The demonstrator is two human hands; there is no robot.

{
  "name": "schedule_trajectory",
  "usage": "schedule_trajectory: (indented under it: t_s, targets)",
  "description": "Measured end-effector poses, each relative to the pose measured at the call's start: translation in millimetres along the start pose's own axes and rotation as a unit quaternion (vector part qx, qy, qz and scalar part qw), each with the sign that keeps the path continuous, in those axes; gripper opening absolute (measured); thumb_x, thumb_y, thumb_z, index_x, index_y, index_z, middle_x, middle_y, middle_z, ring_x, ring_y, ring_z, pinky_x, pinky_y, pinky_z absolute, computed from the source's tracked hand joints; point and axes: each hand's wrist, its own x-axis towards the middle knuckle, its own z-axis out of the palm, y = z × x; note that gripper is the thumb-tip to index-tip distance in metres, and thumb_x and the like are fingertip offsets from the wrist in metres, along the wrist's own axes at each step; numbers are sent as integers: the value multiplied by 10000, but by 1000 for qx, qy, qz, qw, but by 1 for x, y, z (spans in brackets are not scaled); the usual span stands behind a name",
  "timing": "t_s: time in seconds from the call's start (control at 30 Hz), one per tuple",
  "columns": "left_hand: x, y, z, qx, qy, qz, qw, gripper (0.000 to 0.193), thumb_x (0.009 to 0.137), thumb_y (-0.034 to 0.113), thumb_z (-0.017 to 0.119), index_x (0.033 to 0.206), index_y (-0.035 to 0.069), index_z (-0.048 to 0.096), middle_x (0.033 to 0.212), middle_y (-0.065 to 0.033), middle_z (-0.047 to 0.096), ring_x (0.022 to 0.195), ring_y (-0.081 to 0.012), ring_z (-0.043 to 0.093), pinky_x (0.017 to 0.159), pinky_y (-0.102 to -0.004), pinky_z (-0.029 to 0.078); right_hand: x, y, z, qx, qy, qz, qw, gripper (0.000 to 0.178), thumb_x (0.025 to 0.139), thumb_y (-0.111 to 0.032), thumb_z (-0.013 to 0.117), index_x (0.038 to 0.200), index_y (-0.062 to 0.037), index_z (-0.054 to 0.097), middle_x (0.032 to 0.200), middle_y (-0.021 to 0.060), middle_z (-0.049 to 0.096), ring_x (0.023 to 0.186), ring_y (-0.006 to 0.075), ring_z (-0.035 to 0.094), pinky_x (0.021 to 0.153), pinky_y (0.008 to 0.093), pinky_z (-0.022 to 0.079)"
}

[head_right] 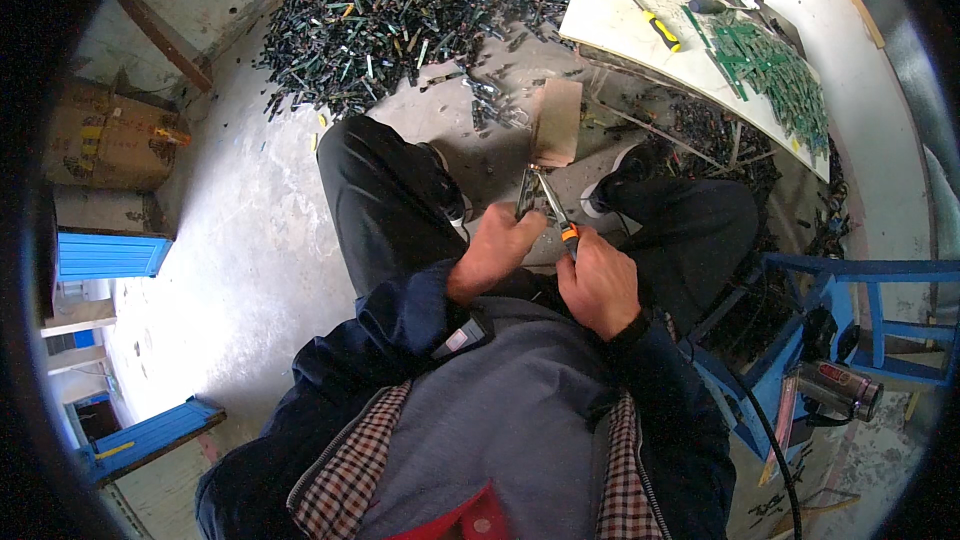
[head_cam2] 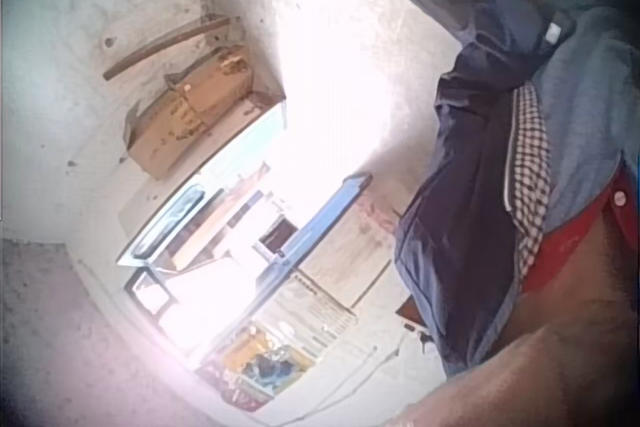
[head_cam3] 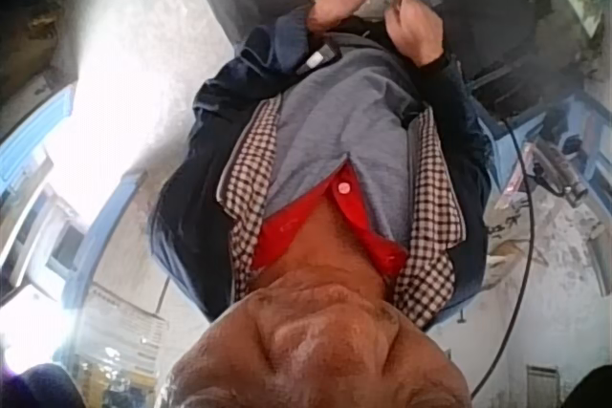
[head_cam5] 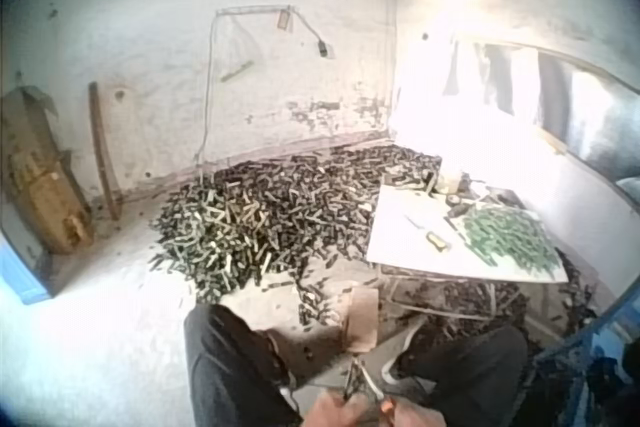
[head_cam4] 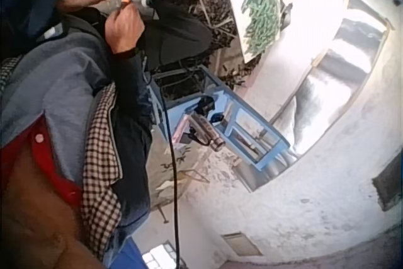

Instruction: The person sits on the floor and uses pliers to strip and remove components from small electronic devices. The person holds the device in one hand and uses the pliers in the other to pull out parts, dropping the debris onto the floor.

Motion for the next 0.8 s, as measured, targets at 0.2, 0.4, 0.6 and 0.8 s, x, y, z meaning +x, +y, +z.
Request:
schedule_trajectory:
  t_s: [0.2,0.4,0.6,0.8]
  targets:
    - [2,-1,1,57,23,50,997,339,808,198,561,644,-89,488,507,-111,337,521,-95,381,432,-368,342,1,-1,1,6,7,-2,1000,296,817,-201,569,961,54,527,777,223,613,730,399,611,613,457,473]
    - [6,-7,3,106,41,59,992,329,815,208,553,674,-85,498,532,-216,369,471,-173,374,465,-422,369,4,5,3,85,-21,15,996,268,814,-182,536,965,38,521,813,243,598,795,429,582,691,480,454]
    - [12,-12,6,140,31,85,986,328,817,211,554,672,-79,505,563,-262,410,445,-272,398,475,-445,373,5,12,9,189,-34,15,981,234,803,-139,516,964,29,505,855,262,575,844,437,557,727,470,433]
    - [13,-7,9,165,33,64,984,333,812,227,559,665,-69,513,549,-250,419,437,-303,426,472,-444,374,4,18,20,237,-15,34,971,267,812,-133,516,1013,42,501,864,271,583,850,443,559,721,461,437]
